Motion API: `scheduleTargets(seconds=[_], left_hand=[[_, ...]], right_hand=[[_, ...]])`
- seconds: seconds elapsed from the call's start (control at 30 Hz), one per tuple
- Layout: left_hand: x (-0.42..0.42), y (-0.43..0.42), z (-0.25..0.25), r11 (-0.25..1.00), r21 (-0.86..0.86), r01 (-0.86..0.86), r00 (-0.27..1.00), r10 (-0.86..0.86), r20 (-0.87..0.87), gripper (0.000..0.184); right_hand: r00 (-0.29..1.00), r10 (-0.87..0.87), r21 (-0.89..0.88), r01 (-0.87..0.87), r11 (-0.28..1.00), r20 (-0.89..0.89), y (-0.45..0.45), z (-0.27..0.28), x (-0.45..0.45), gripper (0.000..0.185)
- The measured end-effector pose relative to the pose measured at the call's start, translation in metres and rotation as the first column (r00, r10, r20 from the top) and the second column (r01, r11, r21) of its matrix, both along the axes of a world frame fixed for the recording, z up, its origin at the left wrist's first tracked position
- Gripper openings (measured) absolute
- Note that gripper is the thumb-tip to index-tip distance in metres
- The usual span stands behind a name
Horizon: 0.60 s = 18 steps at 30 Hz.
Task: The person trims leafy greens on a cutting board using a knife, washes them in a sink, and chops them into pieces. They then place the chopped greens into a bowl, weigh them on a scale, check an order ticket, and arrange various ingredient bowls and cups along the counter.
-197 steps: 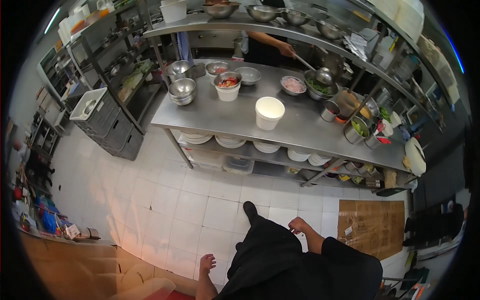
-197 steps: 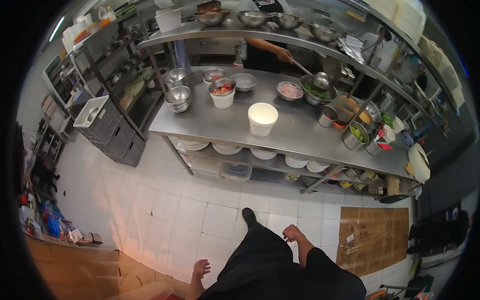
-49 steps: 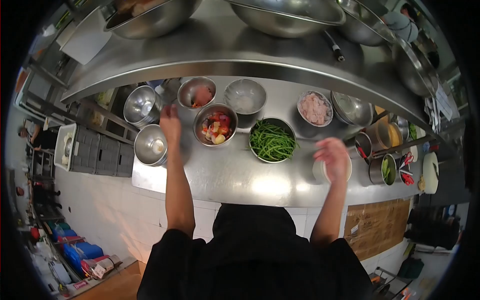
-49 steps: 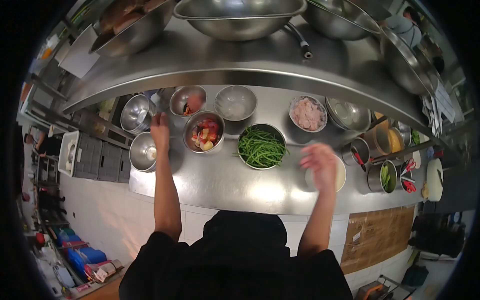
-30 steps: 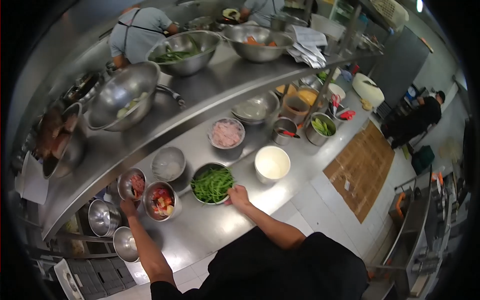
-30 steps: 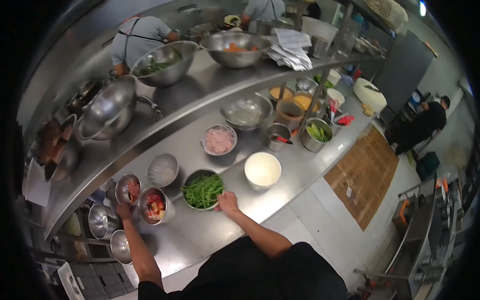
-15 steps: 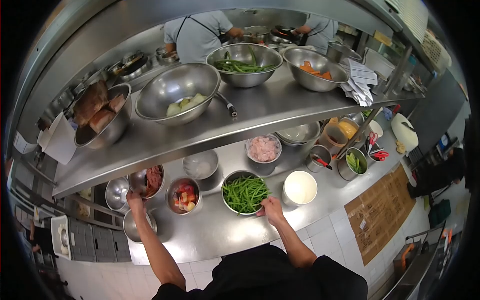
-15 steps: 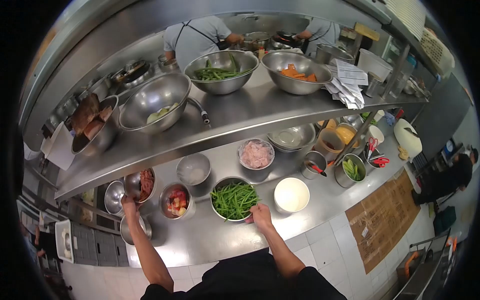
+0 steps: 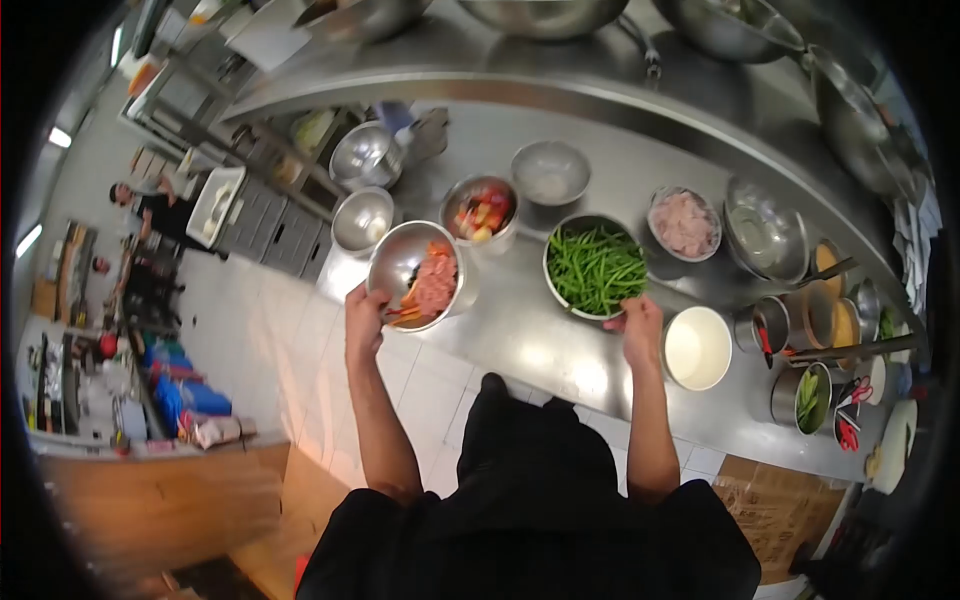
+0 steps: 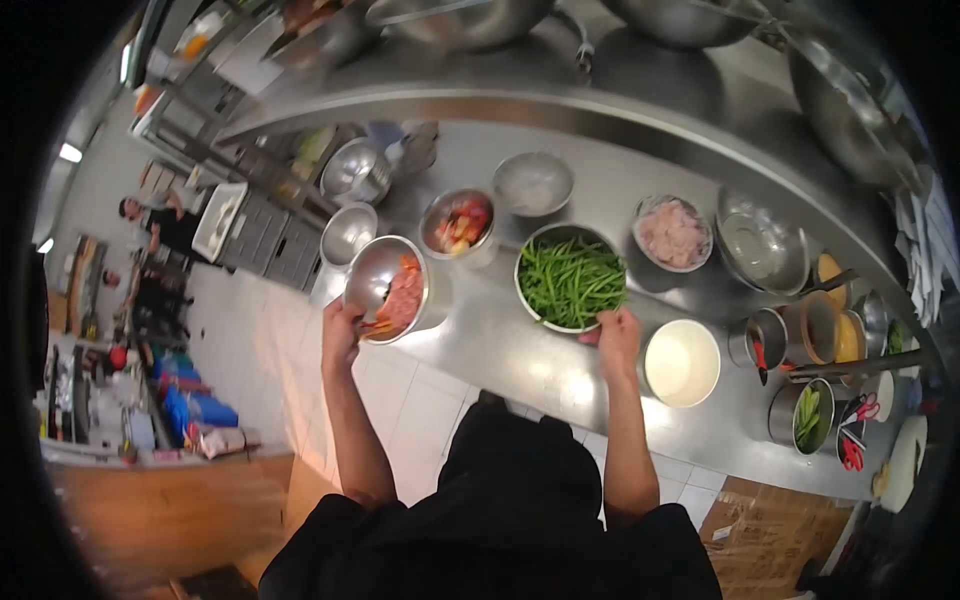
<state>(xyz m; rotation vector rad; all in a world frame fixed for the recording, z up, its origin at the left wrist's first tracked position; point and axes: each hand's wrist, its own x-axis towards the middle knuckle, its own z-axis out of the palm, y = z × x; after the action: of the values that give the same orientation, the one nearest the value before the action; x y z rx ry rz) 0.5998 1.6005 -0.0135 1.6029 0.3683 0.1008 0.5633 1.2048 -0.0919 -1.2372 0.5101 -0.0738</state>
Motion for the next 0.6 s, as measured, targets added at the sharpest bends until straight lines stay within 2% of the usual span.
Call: scheduleTargets(seconds=[0.1, 0.17, 0.3, 0.37, 0.4, 0.43, 0.53, 0.57, 0.6], left_hand=[[-0.036, -0.012, -0.019, 1.000, 0.005, 0.004, 0.998, -0.003, -0.066, 0.019], [-0.049, -0.014, -0.035, 0.994, 0.105, 0.028, 0.991, -0.013, -0.135, 0.019], [-0.074, -0.055, -0.046, 0.981, 0.032, 0.191, 0.978, -0.188, -0.092, 0.021], [-0.074, -0.064, -0.058, 0.962, 0.044, 0.268, 0.958, -0.261, -0.117, 0.035], [-0.086, -0.090, -0.048, 0.969, -0.047, 0.243, 0.961, -0.247, -0.125, 0.042], [-0.094, -0.099, -0.044, 0.952, -0.026, 0.306, 0.940, -0.306, -0.153, 0.046], [-0.122, -0.139, -0.051, 0.913, 0.040, 0.406, 0.911, -0.401, -0.100, 0.043], [-0.135, -0.153, -0.058, 0.909, -0.006, 0.418, 0.906, -0.417, -0.079, 0.040], [-0.145, -0.157, -0.069, 0.891, 0.033, 0.453, 0.891, -0.453, -0.010, 0.040]], right_hand=[[0.999, 0.038, -0.001, -0.038, 0.999, 0.008, -0.011, 0.005, -0.015, 0.018], [0.999, 0.002, 0.043, -0.004, 0.999, 0.043, -0.013, 0.024, -0.032, 0.017], [0.994, -0.040, 0.050, 0.035, 0.998, 0.099, -0.051, 0.059, -0.090, 0.016], [0.989, -0.106, 0.021, 0.105, 0.994, 0.107, -0.071, 0.073, -0.117, 0.016], [0.986, -0.119, 0.008, 0.119, 0.993, 0.120, -0.090, 0.080, -0.140, 0.015], [0.980, -0.155, -0.003, 0.156, 0.988, 0.122, -0.105, 0.086, -0.163, 0.015], [0.947, -0.307, -0.072, 0.314, 0.947, 0.095, -0.160, 0.102, -0.236, 0.015], [0.934, -0.351, -0.104, 0.357, 0.928, 0.073, -0.181, 0.101, -0.260, 0.015], [0.925, -0.376, -0.126, 0.379, 0.917, 0.053, -0.190, 0.099, -0.280, 0.015]])
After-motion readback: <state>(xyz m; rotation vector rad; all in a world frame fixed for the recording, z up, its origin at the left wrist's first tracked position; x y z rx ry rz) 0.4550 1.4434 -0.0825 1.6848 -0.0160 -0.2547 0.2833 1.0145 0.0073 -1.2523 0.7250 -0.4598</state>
